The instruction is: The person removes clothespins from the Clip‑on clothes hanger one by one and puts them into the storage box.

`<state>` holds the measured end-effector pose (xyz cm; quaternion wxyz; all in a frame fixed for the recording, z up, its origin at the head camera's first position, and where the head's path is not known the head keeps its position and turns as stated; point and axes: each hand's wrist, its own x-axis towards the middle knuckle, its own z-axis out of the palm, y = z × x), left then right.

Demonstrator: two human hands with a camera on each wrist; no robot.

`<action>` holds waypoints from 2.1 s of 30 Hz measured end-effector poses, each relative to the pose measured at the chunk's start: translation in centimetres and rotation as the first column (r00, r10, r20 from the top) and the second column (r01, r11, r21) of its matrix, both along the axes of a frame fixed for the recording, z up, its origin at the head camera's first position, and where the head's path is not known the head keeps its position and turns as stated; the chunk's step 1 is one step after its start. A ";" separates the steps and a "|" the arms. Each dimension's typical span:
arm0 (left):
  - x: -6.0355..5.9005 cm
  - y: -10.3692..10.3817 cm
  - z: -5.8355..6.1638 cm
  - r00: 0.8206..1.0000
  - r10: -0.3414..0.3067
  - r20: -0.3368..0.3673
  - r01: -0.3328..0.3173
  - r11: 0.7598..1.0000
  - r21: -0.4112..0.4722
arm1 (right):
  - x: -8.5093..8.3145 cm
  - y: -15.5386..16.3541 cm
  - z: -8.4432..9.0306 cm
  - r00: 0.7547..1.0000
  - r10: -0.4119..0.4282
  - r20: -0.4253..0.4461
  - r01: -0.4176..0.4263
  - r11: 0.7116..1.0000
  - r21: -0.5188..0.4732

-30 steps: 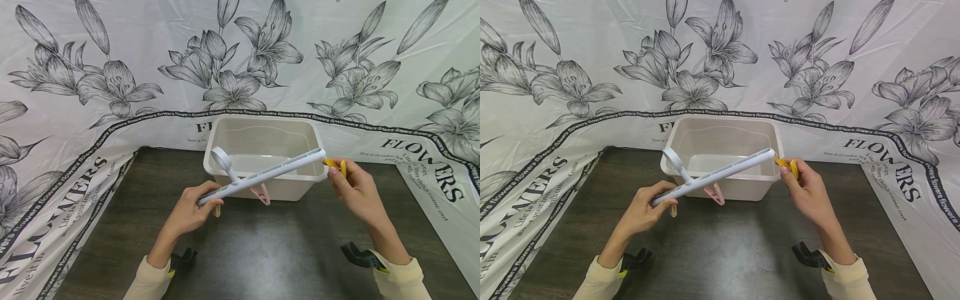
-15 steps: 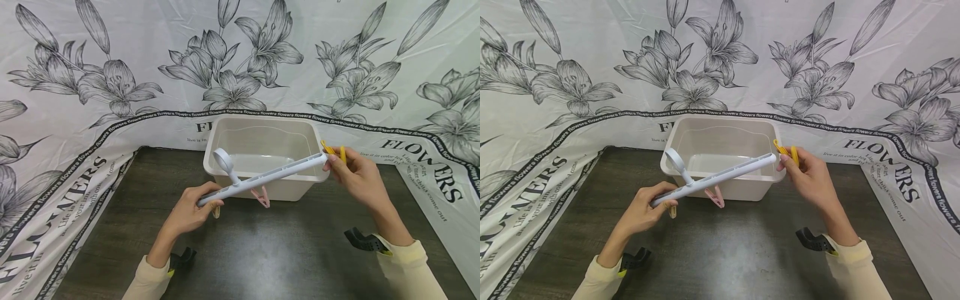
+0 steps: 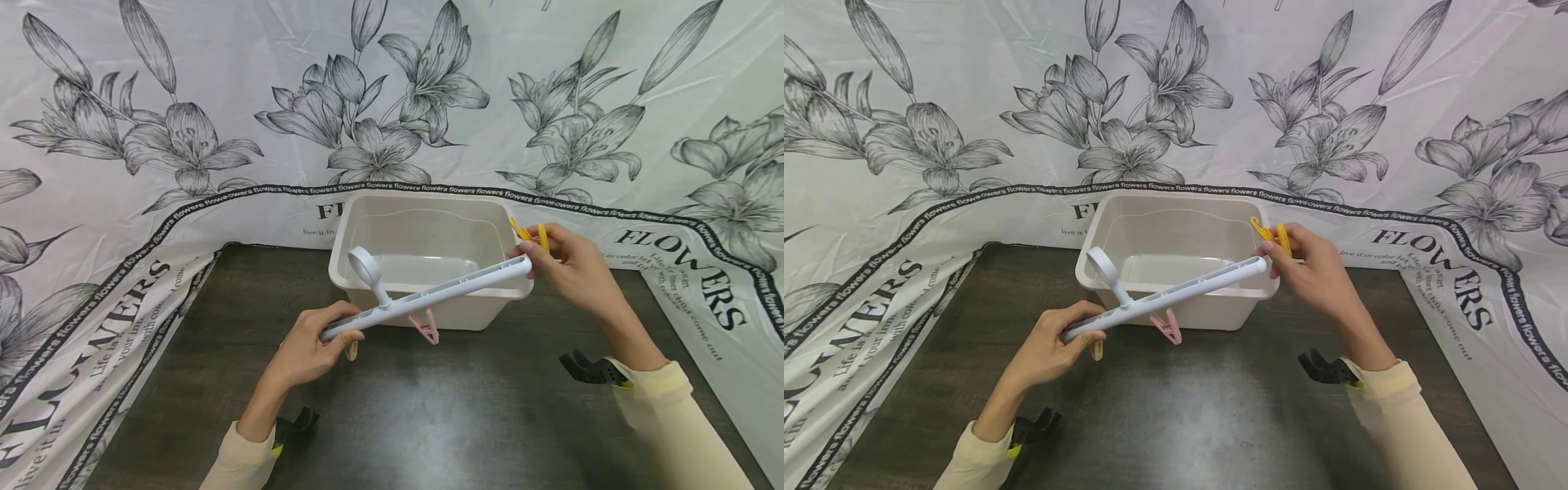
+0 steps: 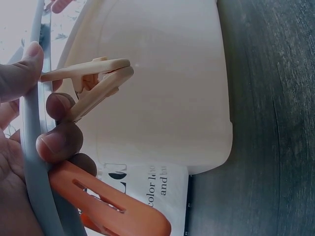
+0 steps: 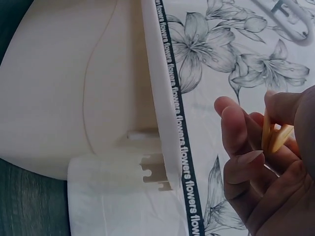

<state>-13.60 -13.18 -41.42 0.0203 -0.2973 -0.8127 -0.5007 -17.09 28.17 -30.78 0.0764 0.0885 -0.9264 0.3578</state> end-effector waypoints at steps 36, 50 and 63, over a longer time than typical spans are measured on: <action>0.0 -0.1 -0.2 0.999 -0.007 -0.033 0.007 1.000 0.005 | -6.4 -1.8 1.1 0.983 0.182 0.009 -0.178 0.948 0.262; 0.1 0.0 0.0 1.000 -0.006 -0.031 0.007 1.000 0.021 | -5.5 -0.8 1.2 0.975 0.205 0.089 -0.219 0.954 0.206; 0.1 -0.1 -0.1 0.998 0.001 -0.055 0.000 1.000 0.011 | -3.5 0.1 1.6 0.987 0.155 0.035 -0.158 0.981 0.111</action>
